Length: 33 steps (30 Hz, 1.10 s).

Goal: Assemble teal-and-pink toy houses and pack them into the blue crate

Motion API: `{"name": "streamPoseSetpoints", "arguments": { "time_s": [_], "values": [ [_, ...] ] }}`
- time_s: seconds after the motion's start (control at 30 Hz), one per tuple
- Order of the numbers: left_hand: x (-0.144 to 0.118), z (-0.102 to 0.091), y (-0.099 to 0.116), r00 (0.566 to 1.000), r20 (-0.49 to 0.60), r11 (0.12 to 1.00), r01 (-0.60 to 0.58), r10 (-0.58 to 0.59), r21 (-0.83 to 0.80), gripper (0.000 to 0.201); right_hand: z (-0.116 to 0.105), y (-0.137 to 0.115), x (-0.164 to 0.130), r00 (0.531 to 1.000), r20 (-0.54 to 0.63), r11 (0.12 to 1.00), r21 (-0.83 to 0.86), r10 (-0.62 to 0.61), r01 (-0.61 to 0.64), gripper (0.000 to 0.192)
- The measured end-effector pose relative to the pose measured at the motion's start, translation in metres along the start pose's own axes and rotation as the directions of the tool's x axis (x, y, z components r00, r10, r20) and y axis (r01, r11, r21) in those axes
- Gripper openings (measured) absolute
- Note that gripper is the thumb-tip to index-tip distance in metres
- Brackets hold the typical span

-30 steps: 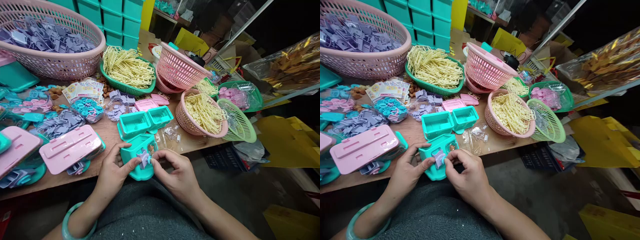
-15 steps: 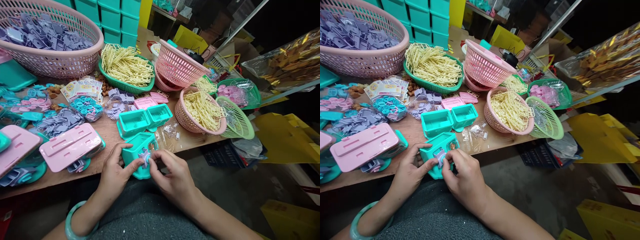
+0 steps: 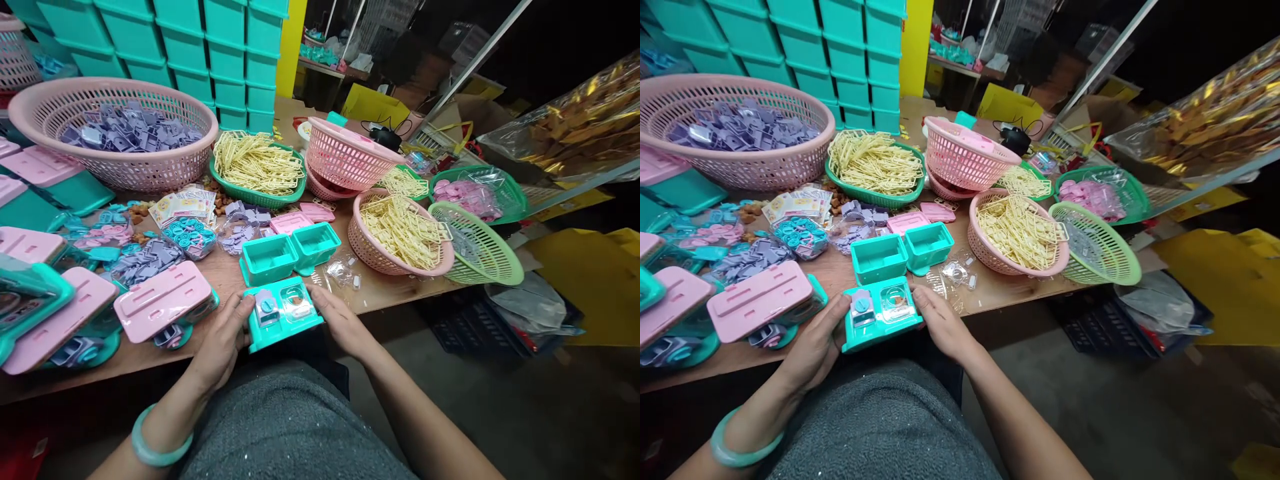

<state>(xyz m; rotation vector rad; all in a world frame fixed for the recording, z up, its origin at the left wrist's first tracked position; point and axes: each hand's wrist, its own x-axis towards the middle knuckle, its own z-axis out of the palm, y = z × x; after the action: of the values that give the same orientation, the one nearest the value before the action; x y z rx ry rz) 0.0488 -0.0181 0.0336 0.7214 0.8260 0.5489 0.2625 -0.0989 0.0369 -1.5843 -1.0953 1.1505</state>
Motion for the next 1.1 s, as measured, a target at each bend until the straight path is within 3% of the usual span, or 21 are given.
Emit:
{"name": "streamPoseSetpoints", "arguments": {
  "time_s": [0.2,0.27,0.33,0.43,0.53,0.7,0.77,0.87,0.97,1.1],
  "values": [
    [0.005,0.001,0.007,0.998,0.065,0.999,-0.012,0.015,-0.050,0.059,-0.001,0.009,0.000,0.994,0.003,0.992,0.066,-0.106,0.106,0.052],
    [0.006,-0.005,0.007,0.994,0.098,0.998,-0.045,0.042,0.032,0.068,-0.005,0.015,0.000,0.986,0.067,0.981,0.130,-0.152,0.142,0.050],
    [0.010,-0.010,0.008,0.983,0.138,0.970,-0.150,0.125,0.192,0.077,-0.007,0.024,0.001,0.969,0.115,0.960,0.201,-0.219,0.193,0.054],
    [0.016,-0.013,0.007,0.956,0.182,0.853,-0.290,0.231,0.435,0.077,-0.002,0.039,0.004,0.943,0.105,0.938,0.187,-0.316,0.293,0.062],
    [0.018,-0.006,0.002,0.939,0.184,0.729,-0.342,0.291,0.593,0.072,0.002,0.049,0.009,0.918,0.026,0.919,-0.003,-0.395,0.395,0.066],
    [0.013,0.000,-0.006,0.807,0.255,0.412,-0.511,0.533,0.755,0.066,0.006,0.042,0.014,0.821,-0.083,0.806,-0.265,-0.565,0.529,0.066],
    [0.013,-0.001,-0.004,0.781,0.292,0.324,-0.524,0.552,0.788,0.065,0.010,0.038,0.015,0.798,-0.104,0.784,-0.298,-0.594,0.545,0.061],
    [0.016,-0.002,0.000,0.781,0.333,0.215,-0.503,0.528,0.837,0.067,0.013,0.032,0.015,0.777,-0.115,0.757,-0.352,-0.618,0.550,0.057],
    [0.017,-0.004,0.000,0.758,0.343,0.112,-0.477,0.555,0.872,0.064,0.003,0.020,0.024,0.738,-0.121,0.711,-0.405,-0.664,0.574,0.054],
    [0.014,-0.008,-0.003,0.744,0.374,0.022,-0.462,0.553,0.887,0.065,-0.030,-0.020,0.078,0.670,-0.086,0.590,-0.566,-0.737,0.576,0.032]
  ]
}}
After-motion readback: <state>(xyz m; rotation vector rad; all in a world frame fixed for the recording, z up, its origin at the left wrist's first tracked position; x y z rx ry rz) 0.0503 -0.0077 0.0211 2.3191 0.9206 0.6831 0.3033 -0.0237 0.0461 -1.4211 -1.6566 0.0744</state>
